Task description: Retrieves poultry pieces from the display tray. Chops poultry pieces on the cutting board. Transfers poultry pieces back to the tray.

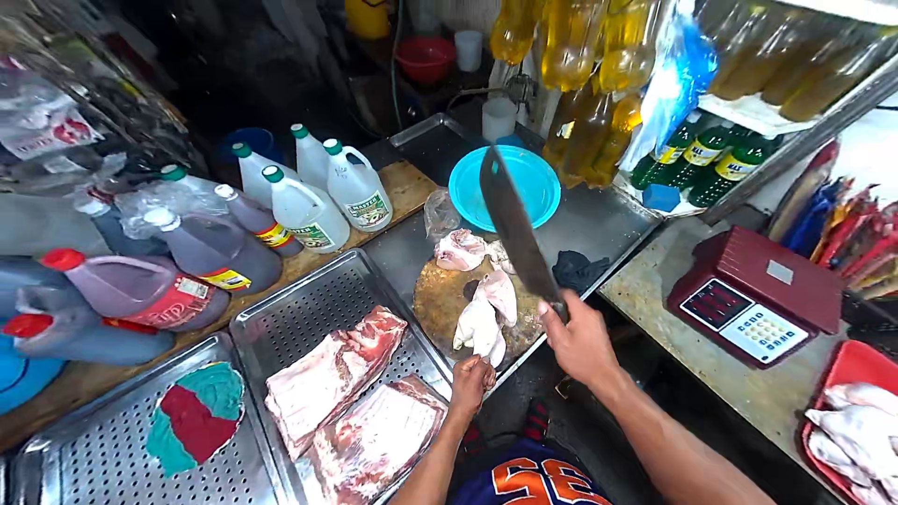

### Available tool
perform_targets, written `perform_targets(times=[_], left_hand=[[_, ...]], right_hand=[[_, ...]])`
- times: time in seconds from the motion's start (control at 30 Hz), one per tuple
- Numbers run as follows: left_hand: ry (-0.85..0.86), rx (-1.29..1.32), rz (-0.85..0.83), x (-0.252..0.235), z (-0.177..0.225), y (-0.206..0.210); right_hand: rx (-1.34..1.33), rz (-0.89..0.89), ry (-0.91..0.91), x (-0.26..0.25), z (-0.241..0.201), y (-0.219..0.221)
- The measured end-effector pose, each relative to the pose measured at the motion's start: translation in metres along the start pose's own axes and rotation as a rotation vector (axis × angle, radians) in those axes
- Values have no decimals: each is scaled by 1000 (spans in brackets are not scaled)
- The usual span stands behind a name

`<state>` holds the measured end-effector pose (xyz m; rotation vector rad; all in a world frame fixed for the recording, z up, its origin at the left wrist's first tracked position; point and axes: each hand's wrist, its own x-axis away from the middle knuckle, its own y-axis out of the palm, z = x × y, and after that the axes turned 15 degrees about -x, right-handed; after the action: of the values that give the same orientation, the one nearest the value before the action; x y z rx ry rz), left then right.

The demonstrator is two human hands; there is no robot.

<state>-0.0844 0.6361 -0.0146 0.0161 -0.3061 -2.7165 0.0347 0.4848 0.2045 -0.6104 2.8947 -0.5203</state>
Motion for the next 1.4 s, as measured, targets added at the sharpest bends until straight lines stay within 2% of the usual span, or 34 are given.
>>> perform_targets(times=[0.13,0.2,0.23,0.27,0.3,0.37,0.4,0.5,0.6,0.77,0.83,0.93,1.0,1.07,1.17,1.27,1.33,1.4], left_hand=[[6,22,3,0,0,-1],[0,35,10,0,-2,1],[2,42,14,1,-3,2],[10,45,16,0,-4,3],[13,40,22,0,-3,3],[5,19,41,1,-1,4],[2,20,52,1,0,4],[-4,26,71,0,-1,-3],[4,42,136,-8,7,-10],[54,109,266,-24,61,-31],[38,-55,264,-36,80,-33],[-84,-626,166,-65,98,-36],[-152,-1016,-3,-88,106,-33],[-202,-1253,-205,-105,106,-21],[-216,-1458,-317,-121,104,9],[-284,-1705,-273,-130,122,51],[-238,-1748,-286,-140,123,75],[-163,-1731,-393,-161,115,94]], right_hand=[[-284,230,-524,-25,-73,-2],[-358,288,-634,-28,-70,16],[-312,292,-590,-22,-46,31],[-166,263,-469,-11,-10,46],[70,175,-246,2,30,60],[420,-230,340,13,97,77],[505,-359,496,13,118,81],[574,-499,613,4,113,72],[573,-520,602,1,107,58],[456,-505,625,37,130,20],[374,-470,611,53,148,0],[212,-331,572,73,159,-19],[39,-218,563,78,156,-26],[-167,-126,588,83,146,-36],[-300,-36,601,83,141,-57],[-317,-12,585,74,157,-80],[-302,-13,597,67,166,-96],[-315,-8,602,60,172,-112]])
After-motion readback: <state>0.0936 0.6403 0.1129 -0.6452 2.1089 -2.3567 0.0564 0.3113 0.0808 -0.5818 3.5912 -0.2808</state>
